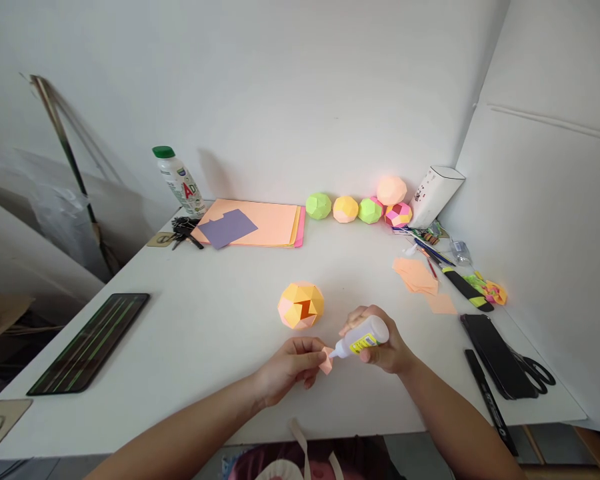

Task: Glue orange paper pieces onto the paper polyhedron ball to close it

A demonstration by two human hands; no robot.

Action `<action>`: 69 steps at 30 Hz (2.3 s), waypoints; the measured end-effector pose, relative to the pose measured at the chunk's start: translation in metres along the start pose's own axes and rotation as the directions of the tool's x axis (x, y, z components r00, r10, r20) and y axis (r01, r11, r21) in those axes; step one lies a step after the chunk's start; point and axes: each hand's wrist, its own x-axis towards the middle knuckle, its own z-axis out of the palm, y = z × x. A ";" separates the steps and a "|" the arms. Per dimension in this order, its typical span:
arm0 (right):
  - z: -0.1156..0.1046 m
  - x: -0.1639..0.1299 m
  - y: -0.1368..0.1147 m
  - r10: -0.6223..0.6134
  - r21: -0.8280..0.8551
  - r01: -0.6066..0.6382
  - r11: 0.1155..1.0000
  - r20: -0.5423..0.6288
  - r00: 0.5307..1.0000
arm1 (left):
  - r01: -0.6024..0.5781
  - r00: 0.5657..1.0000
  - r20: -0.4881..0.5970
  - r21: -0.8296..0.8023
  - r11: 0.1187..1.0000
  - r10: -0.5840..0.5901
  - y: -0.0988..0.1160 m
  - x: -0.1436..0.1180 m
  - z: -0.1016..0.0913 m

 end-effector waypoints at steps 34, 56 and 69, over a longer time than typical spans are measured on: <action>-0.006 0.007 -0.002 0.085 0.118 -0.070 0.990 -0.128 0.988 | -0.032 0.999 0.033 -0.069 0.997 0.035 0.001 -0.001 -0.002; -0.013 0.009 0.011 0.240 0.406 -0.193 0.893 -0.067 0.969 | -0.142 0.979 0.111 -0.241 0.960 0.173 0.013 -0.009 0.008; 0.023 -0.006 -0.021 -0.264 -0.197 0.213 0.957 -0.284 0.922 | -0.144 0.985 0.025 -0.436 0.889 0.171 0.013 -0.011 0.012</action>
